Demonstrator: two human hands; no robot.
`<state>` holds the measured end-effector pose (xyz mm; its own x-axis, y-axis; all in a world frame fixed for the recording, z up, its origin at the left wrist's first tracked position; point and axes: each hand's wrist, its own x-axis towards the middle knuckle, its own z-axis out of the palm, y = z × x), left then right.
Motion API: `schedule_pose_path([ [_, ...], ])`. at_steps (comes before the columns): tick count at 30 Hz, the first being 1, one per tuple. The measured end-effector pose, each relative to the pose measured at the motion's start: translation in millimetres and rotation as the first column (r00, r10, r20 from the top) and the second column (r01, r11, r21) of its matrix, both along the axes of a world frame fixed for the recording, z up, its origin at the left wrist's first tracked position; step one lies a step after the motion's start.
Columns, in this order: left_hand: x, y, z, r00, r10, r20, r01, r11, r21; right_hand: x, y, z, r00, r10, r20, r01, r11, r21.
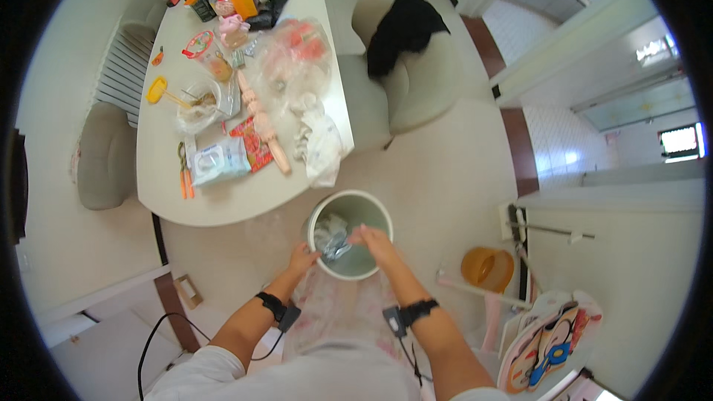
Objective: The person takes a white cloth from a laundry bin, carries it to a bathroom sink, and washes it by hand in a pink basin using water and detergent from a packet before hanging a separate towel on a wall hook.
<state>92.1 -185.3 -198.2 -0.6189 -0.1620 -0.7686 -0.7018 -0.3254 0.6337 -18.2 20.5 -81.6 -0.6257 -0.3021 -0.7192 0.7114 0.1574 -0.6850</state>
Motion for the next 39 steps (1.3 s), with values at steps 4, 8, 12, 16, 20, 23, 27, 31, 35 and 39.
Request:
schedule_pose_path([
  [4, 10, -36, -116, 0.972, 0.209, 0.112, -0.203, 0.977, -0.062, 43, 14, -76, 0.988, -0.152, -0.015, 0.152, 0.988, 0.024],
  [8, -11, -35, -156, 0.868, 0.413, 0.276, -0.411, 0.909, -0.068, 83, 40, -115, 0.982, -0.189, 0.004, 0.184, 0.961, 0.207],
  [12, -2, -78, -174, 0.790, 0.420, 0.447, -0.442, 0.895, -0.060, 12, -35, -54, 0.909, -0.077, -0.409, 0.168, 0.967, 0.193],
  [16, 21, -97, -196, 0.886, 0.342, 0.313, -0.411, 0.891, 0.191, -86, -114, 25, 0.553, 0.288, -0.782, 0.161, 0.884, 0.439],
  [20, 44, -114, -192, 0.869, 0.372, 0.326, -0.474, 0.812, 0.339, -131, -180, 40, 0.388, 0.629, -0.674, 0.254, 0.630, 0.734],
  [23, 33, -110, -158, 0.953, 0.130, 0.272, -0.213, 0.929, 0.302, -160, -156, 5, 0.495, 0.486, -0.720, 0.166, 0.761, 0.628],
  [27, 16, -116, -76, 0.965, -0.223, 0.137, 0.194, 0.962, 0.194, -124, -114, 39, 0.748, -0.410, -0.522, 0.394, 0.907, -0.149],
  [31, -23, -90, 34, 0.960, -0.281, 0.008, 0.272, 0.935, 0.229, -41, 27, 28, 0.935, -0.065, -0.348, 0.078, 0.997, 0.023],
  [35, -55, -55, 80, 0.980, -0.196, -0.036, 0.192, 0.879, 0.436, 51, 152, 34, 0.988, -0.082, -0.128, 0.136, 0.853, 0.504],
  [39, -119, -7, 106, 0.945, -0.320, -0.073, 0.307, 0.785, 0.538, 78, 232, 64, 0.607, -0.795, 0.002, 0.781, 0.597, 0.183],
])
